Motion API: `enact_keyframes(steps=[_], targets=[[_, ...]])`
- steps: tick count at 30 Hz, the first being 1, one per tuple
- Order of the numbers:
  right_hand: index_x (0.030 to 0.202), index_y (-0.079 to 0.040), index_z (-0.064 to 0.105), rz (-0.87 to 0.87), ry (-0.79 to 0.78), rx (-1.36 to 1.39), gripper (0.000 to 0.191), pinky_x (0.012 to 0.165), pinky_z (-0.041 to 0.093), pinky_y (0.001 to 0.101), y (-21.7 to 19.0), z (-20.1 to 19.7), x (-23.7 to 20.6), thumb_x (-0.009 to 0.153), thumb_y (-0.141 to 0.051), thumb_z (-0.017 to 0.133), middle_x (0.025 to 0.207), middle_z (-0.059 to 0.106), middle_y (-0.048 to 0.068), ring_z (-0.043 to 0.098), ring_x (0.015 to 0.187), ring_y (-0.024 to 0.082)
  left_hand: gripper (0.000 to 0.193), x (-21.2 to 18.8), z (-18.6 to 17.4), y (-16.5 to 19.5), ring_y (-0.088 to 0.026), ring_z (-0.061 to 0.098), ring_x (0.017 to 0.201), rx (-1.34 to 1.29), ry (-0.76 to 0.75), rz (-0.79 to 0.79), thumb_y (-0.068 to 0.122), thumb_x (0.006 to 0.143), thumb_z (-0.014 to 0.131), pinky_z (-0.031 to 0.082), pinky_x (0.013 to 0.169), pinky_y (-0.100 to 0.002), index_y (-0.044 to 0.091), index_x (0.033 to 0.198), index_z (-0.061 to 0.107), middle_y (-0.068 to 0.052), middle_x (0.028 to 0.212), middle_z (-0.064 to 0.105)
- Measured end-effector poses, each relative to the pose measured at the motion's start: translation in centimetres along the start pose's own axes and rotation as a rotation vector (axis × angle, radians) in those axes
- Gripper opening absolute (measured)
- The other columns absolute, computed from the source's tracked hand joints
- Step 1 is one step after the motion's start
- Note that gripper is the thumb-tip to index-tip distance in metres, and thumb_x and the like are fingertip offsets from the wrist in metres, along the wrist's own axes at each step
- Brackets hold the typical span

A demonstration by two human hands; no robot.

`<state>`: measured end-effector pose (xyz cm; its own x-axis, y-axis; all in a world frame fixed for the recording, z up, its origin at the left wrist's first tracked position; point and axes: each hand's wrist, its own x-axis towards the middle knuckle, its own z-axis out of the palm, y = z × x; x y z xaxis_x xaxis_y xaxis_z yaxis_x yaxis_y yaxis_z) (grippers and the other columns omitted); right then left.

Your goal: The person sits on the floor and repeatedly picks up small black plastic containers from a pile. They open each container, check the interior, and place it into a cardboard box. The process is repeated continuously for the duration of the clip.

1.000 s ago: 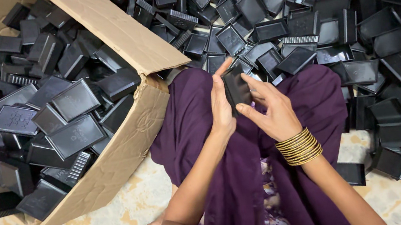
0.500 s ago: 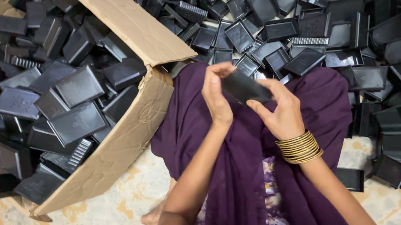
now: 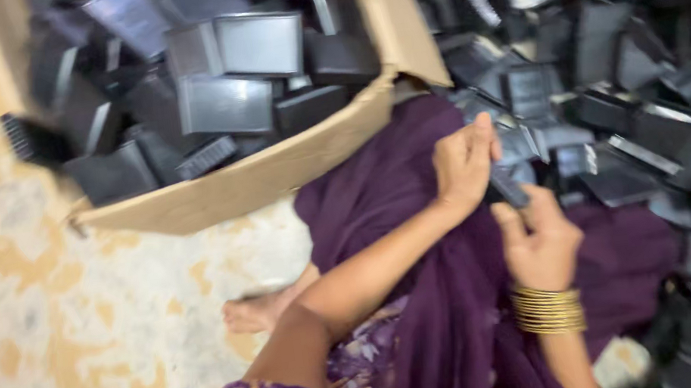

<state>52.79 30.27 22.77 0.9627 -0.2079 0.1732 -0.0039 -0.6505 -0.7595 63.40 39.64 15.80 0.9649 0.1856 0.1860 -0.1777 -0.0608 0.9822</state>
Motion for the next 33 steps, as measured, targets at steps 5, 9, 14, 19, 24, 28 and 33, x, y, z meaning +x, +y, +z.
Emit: enact_keyframes(steps=[5,9,14,19,24,28,33], targets=[[0.132,0.001,0.050,0.121,0.000,0.851,0.026,0.084,0.064,0.0290,-3.2,0.5,6.7,0.112,-0.013,0.058,0.113,0.067,0.004,0.063,0.084,0.007,0.049,2.1,1.2,-6.0,-0.010,0.054,0.076,-0.567,0.133,-0.268,0.044,0.116,0.027,0.046,0.066,-0.027,0.008,0.121,0.059,-0.001,0.095,0.059],[0.161,-0.007,0.034,-0.244,-0.223,0.756,0.065,0.099,0.052,0.0303,-9.3,5.1,13.0,0.102,-0.007,0.063,0.127,0.047,0.009,0.050,0.110,0.015,0.040,3.2,0.6,-10.3,-0.015,0.057,0.078,-0.835,-0.039,-0.339,0.035,0.114,0.037,0.051,0.070,-0.029,0.002,0.130,0.053,-0.007,0.100,0.059],[0.158,-0.009,0.038,-0.653,-0.455,0.561,0.052,0.132,0.034,0.0344,-12.9,9.1,13.3,0.114,-0.020,0.063,0.165,0.040,0.013,0.039,0.157,0.026,0.054,3.1,-1.7,-12.1,-0.024,0.064,0.086,-0.577,-0.241,-0.085,0.015,0.095,0.069,0.057,0.077,-0.036,0.001,0.137,0.039,-0.013,0.110,0.056],[0.126,-0.009,0.070,-0.345,-0.081,0.272,0.035,0.113,0.049,0.0378,-3.7,8.3,12.6,0.092,-0.007,0.068,0.134,0.067,0.010,0.063,0.130,0.029,0.049,2.8,-0.3,-11.0,-0.018,0.065,0.098,-0.896,0.052,-0.352,0.039,0.111,0.043,0.055,0.086,-0.028,-0.002,0.136,0.047,-0.012,0.119,0.061],[0.108,-0.001,0.066,-0.226,0.186,-0.210,0.035,0.095,0.045,0.0498,11.1,7.5,15.7,0.078,-0.010,0.080,0.119,0.063,0.023,0.057,0.111,0.042,0.050,3.1,0.2,-9.8,-0.019,0.058,0.076,-0.836,-0.008,-0.393,0.048,0.117,0.037,0.050,0.066,-0.032,0.001,0.127,0.051,-0.011,0.099,0.056],[0.097,-0.003,0.066,-0.074,0.050,-0.243,0.029,0.090,0.049,0.0483,15.6,8.3,15.7,0.075,-0.013,0.082,0.111,0.065,0.021,0.062,0.105,0.041,0.041,3.3,0.0,-8.6,-0.020,0.061,0.088,-0.718,-0.037,-0.417,0.040,0.110,0.049,0.052,0.073,-0.033,0.004,0.129,0.048,-0.011,0.106,0.058],[0.099,-0.004,0.067,-0.171,-0.146,0.310,0.018,0.101,0.052,0.0396,10.9,6.4,12.1,0.088,-0.012,0.078,0.124,0.071,0.015,0.068,0.119,0.030,0.056,3.7,0.2,-6.9,-0.016,0.063,0.114,-0.578,-0.071,-0.438,0.040,0.102,0.058,0.053,0.095,-0.031,0.017,0.146,0.032,-0.008,0.126,0.060]])
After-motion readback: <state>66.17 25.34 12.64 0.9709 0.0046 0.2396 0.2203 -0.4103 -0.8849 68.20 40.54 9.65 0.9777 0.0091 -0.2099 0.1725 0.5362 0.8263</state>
